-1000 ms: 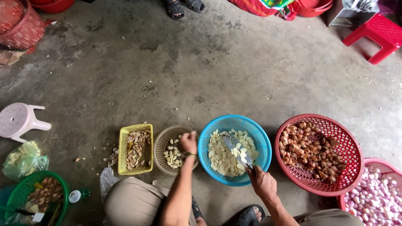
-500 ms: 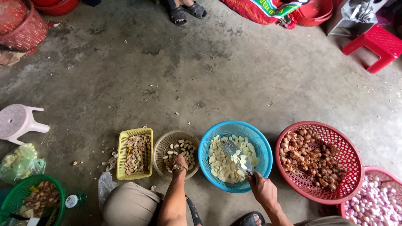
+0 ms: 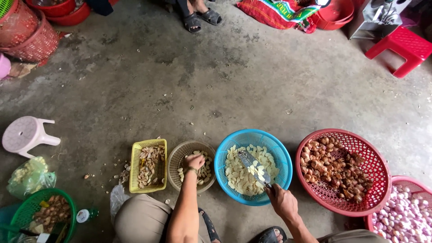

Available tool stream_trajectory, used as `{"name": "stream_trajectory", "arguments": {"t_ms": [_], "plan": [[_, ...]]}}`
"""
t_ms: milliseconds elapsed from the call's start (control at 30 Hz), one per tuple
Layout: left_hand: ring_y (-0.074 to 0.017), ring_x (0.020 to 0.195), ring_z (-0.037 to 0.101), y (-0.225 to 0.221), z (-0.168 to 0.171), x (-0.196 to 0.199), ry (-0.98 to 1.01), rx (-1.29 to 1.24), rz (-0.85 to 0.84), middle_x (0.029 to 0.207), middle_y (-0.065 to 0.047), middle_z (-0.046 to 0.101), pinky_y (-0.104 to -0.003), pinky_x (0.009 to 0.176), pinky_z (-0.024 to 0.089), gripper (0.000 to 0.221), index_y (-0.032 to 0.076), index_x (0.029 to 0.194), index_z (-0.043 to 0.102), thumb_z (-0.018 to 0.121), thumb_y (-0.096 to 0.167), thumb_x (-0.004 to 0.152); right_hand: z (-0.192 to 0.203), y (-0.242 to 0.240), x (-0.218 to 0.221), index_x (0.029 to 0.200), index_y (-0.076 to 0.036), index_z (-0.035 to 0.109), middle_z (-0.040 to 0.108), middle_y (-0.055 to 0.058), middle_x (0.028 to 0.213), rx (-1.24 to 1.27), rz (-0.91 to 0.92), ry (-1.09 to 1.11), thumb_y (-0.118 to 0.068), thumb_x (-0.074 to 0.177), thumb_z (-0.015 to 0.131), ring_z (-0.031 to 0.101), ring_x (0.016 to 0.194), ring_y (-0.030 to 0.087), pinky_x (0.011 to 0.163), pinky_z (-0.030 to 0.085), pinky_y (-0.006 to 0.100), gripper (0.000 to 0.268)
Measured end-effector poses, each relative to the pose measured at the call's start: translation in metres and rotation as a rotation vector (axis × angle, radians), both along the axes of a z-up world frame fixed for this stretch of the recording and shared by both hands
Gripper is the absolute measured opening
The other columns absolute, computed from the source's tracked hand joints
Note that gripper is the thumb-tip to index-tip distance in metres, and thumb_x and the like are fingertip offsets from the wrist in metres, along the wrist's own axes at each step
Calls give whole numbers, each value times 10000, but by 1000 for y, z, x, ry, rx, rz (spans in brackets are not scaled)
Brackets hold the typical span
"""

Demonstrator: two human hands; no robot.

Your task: Slicing garlic cloves into a blue plastic bowl using a knife while sitting on the floor.

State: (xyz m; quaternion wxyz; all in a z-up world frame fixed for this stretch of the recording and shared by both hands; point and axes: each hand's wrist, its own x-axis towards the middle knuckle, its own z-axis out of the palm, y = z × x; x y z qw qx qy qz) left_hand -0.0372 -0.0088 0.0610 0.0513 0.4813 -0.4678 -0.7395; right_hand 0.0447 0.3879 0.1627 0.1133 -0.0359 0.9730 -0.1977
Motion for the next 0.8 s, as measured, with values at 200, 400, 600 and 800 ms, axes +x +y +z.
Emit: {"name": "stream_trajectory", "arguments": {"t_ms": [200,400,600,800], "plan": [[-104,581,609,72,102,6,380,222,-149,815,-118,737,-180,497,511,53,-15,968,713,670,-8,938,31,-11,-1,1035,-130,738,822,72,837,-195,-113,-130,-472,942,602,786,670,238,609,602,368,380],[-307,824,741,126,67,24,366,512,-182,966,-220,709,-332,690,643,209,-9,1223,518,496,-20,1015,50,-18,11,1060,-107,733,813,88,779,-281,-85,-124,-467,935,607,776,635,230,599,596,361,401],[-308,839,758,136,40,22,305,432,-320,969,-193,724,-289,581,595,195,32,1160,567,602,142,1003,53,-11,8,1069,-81,714,805,121,762,-292,-154,-144,-448,956,588,757,586,220,546,579,359,404],[-268,681,750,142,20,20,298,299,-381,894,-181,751,-278,502,566,203,67,1140,496,578,7,963,40,-8,6,1083,-96,724,822,113,816,-218,-95,-163,-473,957,576,798,633,221,567,625,355,424]]}}
